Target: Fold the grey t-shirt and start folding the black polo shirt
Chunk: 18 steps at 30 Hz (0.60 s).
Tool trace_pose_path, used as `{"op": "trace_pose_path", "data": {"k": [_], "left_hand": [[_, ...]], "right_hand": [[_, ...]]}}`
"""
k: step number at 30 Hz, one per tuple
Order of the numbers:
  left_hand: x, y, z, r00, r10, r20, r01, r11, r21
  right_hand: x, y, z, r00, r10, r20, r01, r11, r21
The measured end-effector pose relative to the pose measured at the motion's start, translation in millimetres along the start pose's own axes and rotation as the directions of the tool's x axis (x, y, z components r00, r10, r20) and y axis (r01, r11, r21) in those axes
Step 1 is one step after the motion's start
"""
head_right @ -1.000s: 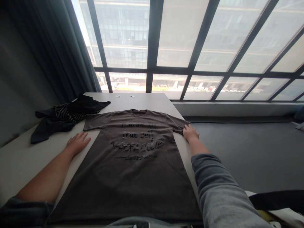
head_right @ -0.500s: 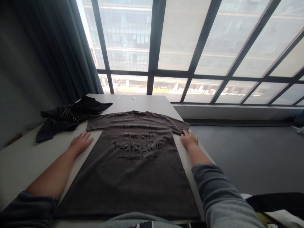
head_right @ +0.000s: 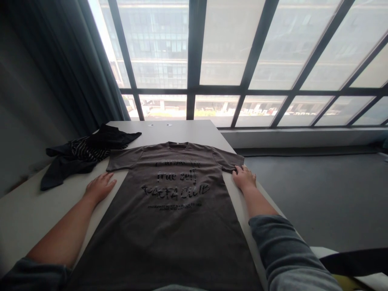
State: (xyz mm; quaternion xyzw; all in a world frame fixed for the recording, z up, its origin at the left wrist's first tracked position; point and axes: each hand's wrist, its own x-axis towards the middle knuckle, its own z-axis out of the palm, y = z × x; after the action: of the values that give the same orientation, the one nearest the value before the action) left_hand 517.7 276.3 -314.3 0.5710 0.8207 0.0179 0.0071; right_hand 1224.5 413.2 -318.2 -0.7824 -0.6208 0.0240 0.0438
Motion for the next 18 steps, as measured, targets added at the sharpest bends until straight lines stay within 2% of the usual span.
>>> {"op": "trace_pose_path", "data": {"k": [7, 13, 18], "left_hand": [[-1.9, 0.9, -2.7, 1.000, -0.008, -0.010, 0.009, 1.000, 0.014], [-1.1, -1.2, 1.5, 1.000, 0.007, -0.006, -0.006, 1.000, 0.017], [-1.8, -0.5, 2.3, 1.000, 0.013, -0.016, -0.012, 0.999, 0.031]], "right_hand": [[-2.6, -4.7, -2.7, 0.998, 0.029, 0.061, -0.028, 1.000, -0.007], [-2.4, -2.6, -5.7, 0.973, 0.227, 0.047, -0.228, 0.974, 0.015], [-1.3, -3.3, -9.0, 0.970, 0.227, 0.089, -0.228, 0.974, -0.005]]}}
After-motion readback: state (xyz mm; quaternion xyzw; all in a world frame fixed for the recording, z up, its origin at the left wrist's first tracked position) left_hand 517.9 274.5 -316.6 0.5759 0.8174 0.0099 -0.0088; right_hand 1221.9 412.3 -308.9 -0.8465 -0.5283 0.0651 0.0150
